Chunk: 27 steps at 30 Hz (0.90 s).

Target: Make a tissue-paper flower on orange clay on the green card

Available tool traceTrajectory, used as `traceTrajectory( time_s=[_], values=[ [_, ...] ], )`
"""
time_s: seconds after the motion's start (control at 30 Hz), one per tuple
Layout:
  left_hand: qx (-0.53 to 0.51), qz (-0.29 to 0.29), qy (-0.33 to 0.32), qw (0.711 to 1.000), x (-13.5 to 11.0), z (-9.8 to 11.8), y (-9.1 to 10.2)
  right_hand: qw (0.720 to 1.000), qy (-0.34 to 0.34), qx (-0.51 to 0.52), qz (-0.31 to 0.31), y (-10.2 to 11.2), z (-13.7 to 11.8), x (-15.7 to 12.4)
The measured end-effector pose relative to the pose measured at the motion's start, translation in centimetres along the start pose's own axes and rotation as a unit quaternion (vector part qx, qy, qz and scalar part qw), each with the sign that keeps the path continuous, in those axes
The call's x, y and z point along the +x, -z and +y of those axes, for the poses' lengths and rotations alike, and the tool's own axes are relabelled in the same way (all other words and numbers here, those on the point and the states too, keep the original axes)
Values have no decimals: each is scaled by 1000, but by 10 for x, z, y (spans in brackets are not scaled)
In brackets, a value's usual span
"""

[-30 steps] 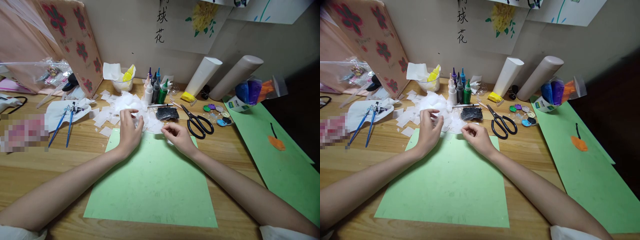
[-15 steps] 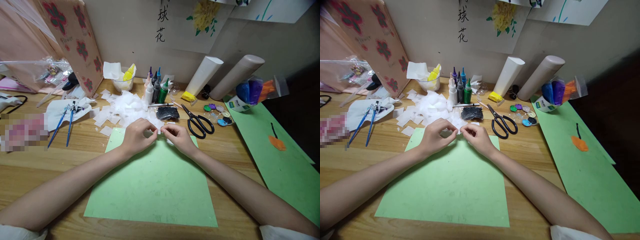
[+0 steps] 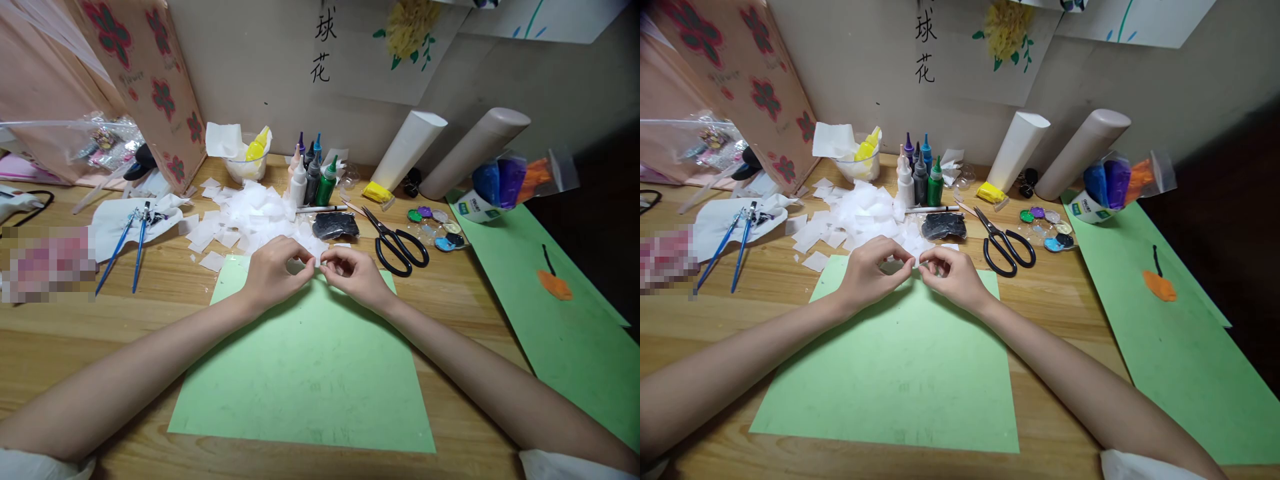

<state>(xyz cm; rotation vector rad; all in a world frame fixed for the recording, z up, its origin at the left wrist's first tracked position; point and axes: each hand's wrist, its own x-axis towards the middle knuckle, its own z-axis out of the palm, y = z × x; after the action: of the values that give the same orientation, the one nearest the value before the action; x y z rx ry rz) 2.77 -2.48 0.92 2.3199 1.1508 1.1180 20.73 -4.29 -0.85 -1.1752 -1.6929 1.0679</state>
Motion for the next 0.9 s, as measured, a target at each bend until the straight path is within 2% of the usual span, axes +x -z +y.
traceTrajectory(
  time_s=[0.27,0.47,0.9],
  values=[
    [1,-5,4,1000,-1,1,1,1000,2,0,0,1,-5,1],
    [-1,-30,-27,999,-1,0,0,1000,-1,3,1,2,-7,1],
    [-19,-26,-43,999,0,-2,0,1000,18,-12,7,3,-5,2]
  ],
)
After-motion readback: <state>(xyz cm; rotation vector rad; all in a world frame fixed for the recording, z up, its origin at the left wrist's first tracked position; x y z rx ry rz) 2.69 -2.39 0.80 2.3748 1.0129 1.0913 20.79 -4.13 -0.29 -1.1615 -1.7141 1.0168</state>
